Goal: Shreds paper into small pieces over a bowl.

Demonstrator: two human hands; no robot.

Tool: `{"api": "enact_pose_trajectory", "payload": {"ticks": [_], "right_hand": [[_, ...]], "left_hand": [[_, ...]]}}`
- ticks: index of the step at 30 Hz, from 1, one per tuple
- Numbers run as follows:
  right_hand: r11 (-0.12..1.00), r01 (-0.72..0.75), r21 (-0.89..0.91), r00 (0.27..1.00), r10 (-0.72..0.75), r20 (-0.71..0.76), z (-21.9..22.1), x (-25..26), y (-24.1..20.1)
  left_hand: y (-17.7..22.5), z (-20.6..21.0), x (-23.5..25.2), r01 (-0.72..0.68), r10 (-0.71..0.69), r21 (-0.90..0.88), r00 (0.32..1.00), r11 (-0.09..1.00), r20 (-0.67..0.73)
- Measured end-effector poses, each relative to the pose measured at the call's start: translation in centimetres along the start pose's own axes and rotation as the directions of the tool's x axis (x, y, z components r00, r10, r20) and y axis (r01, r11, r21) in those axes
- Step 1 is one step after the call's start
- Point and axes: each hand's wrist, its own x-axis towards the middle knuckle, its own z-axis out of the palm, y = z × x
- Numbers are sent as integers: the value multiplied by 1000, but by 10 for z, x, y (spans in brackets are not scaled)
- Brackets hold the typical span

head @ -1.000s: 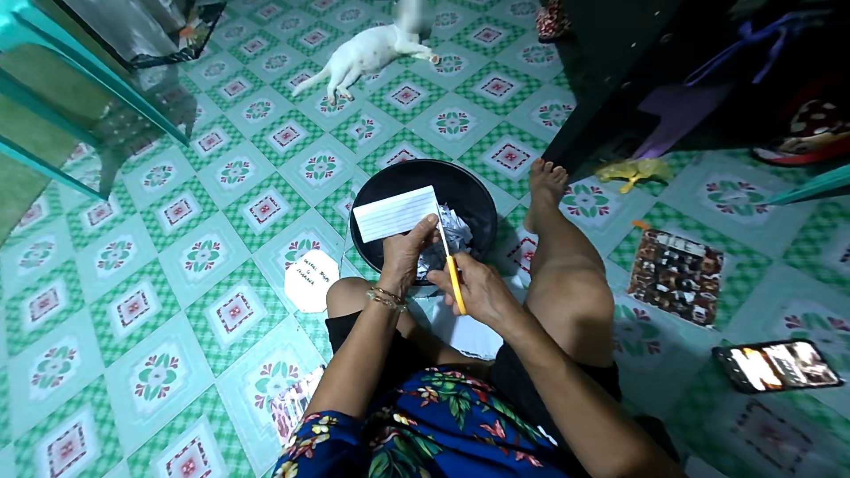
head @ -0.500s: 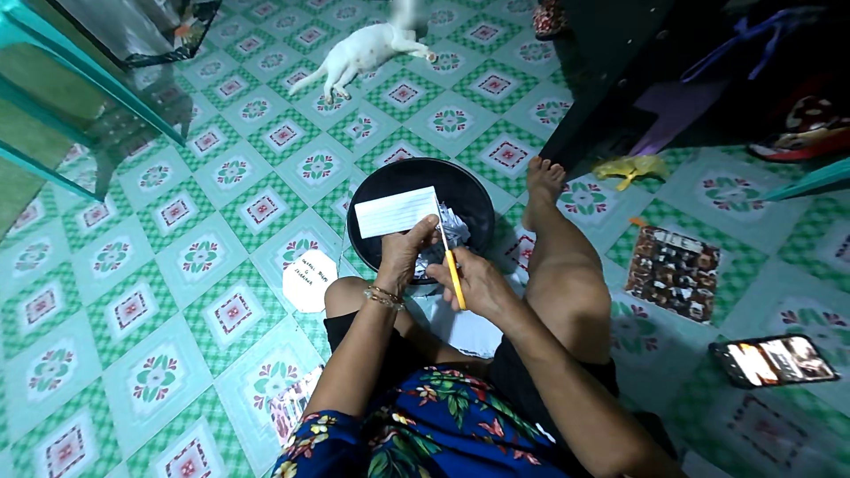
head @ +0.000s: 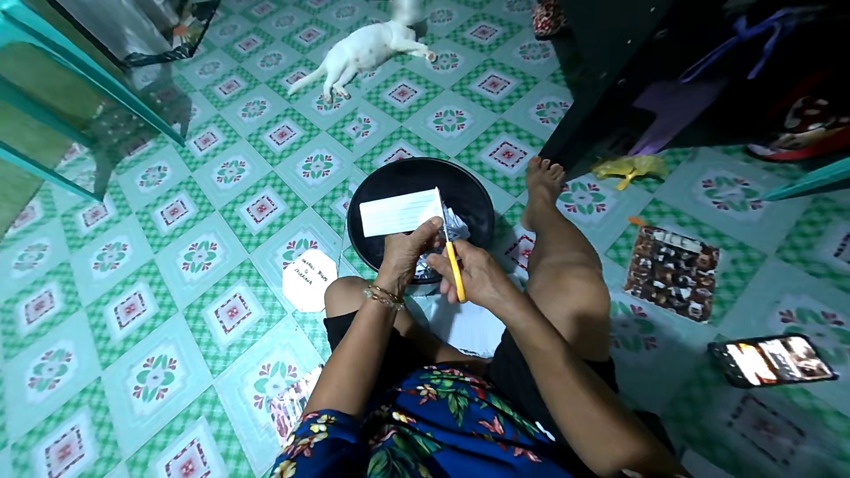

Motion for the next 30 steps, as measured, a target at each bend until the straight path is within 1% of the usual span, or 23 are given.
{"api": "enact_pose_trajectory", "payload": {"ticks": [7, 11, 17, 19, 20, 21, 26, 30], "right_hand": [[998, -17, 53, 1000, 17, -1, -1, 1, -2], [995, 2, 99, 1000, -3, 11, -3, 3, 2], [988, -9, 153, 1000, 6, 21, -4, 5, 4], [985, -22, 169, 1000, 19, 20, -3, 7, 4], [983, -28, 179, 999, 25, 21, -3, 7, 4], [982, -30, 187, 999, 26, 24, -3, 8, 3], [968, -19, 248, 999, 10, 36, -3, 10, 4], [950, 8, 311, 999, -18, 31, -2, 11, 8]], "left_hand": [[0, -1, 0, 26, -26, -2, 1000, 1000, -3], [-4, -3, 1, 5, -6, 13, 1000, 1000, 29], [-7, -4, 1, -9, 10, -13, 999, 1000, 40], [-5, -7, -3, 9, -10, 36, 999, 999, 44], [-3, -10, -7, 27, -34, 108, 998, 994, 57], [-2, -11, -10, 38, -47, 143, 997, 989, 60], [0, -10, -11, 63, -68, 149, 997, 987, 29], [-1, -11, -11, 40, -47, 154, 998, 987, 43]]}}
